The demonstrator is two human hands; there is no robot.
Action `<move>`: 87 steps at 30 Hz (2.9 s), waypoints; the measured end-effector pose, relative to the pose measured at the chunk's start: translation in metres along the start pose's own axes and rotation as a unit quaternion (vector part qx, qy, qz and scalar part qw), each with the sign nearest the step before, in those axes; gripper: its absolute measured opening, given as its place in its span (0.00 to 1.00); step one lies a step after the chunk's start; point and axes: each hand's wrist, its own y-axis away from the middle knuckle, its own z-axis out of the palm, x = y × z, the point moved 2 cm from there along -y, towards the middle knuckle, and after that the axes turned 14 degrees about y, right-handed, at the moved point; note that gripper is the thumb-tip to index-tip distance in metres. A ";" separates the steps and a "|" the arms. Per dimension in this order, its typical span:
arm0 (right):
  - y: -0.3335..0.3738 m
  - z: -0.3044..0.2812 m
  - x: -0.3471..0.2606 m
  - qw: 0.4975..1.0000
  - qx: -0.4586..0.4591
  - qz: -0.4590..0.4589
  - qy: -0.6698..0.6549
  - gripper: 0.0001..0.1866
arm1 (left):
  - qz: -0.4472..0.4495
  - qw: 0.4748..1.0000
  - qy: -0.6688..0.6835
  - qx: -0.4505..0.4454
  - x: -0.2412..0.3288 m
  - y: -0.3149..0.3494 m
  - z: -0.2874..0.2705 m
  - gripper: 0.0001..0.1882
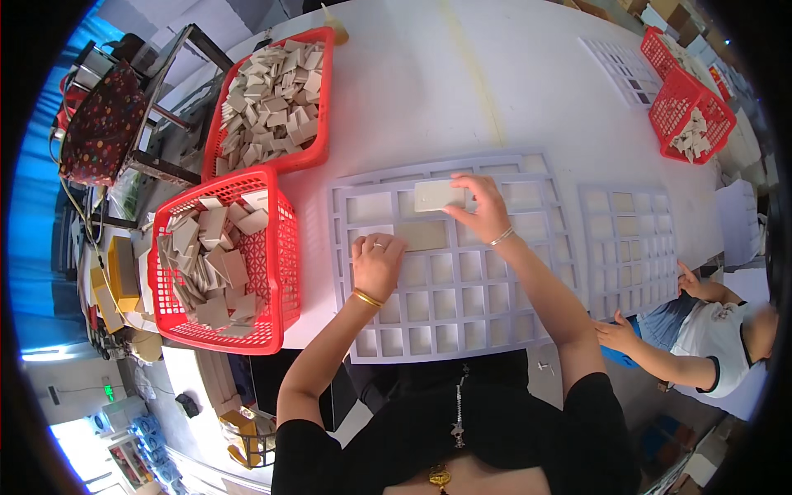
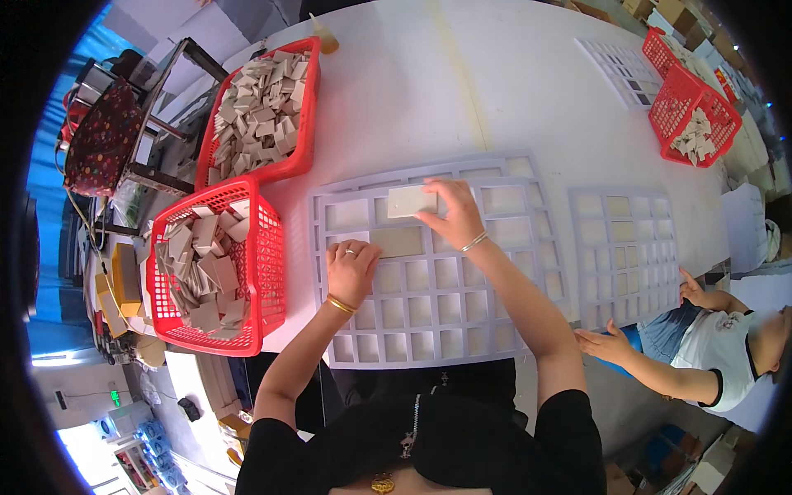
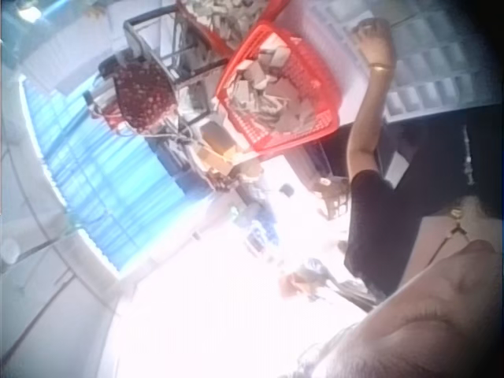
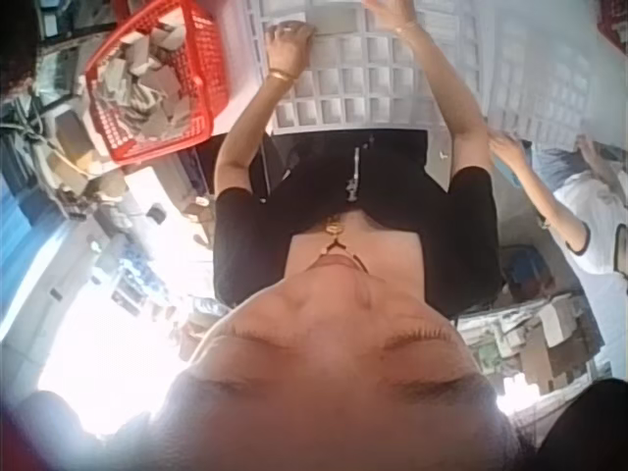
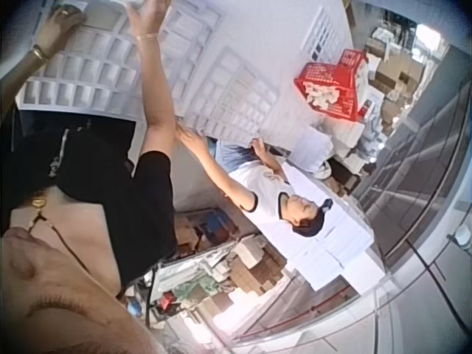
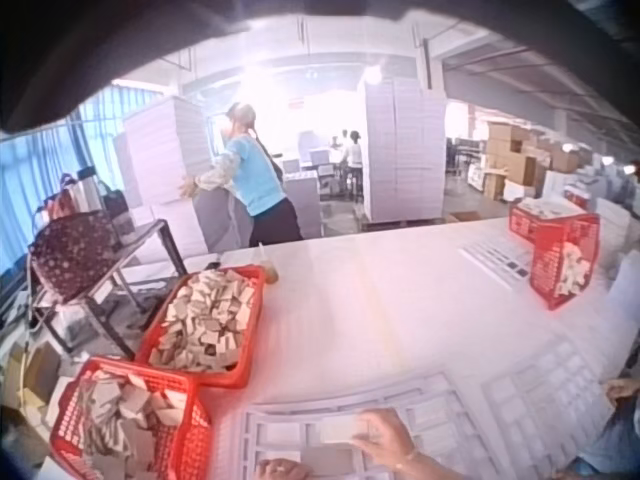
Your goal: The person picks small, folded beige paper packets from a red basket and places them into the compartments of a white plastic tray. The person repeats this action continuously, filling the tray's grid slots one by one.
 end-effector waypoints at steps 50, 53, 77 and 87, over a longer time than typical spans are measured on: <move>0.015 0.060 -0.040 0.927 -0.177 -0.085 0.318 0.23 | -0.257 0.931 -0.155 -0.209 -0.280 -0.222 -0.071 0.47; 0.016 0.056 -0.038 0.925 -0.180 -0.077 0.327 0.23 | -0.291 0.908 -0.144 -0.265 -0.272 -0.245 -0.051 0.49; 0.011 0.054 -0.038 0.929 -0.231 -0.049 0.286 0.18 | -0.326 0.737 0.586 0.088 -0.206 -0.206 -0.107 0.14; -0.001 0.025 -0.056 0.911 -0.186 0.222 -0.294 0.17 | -0.284 0.711 0.604 -0.220 0.001 -0.081 -0.059 0.23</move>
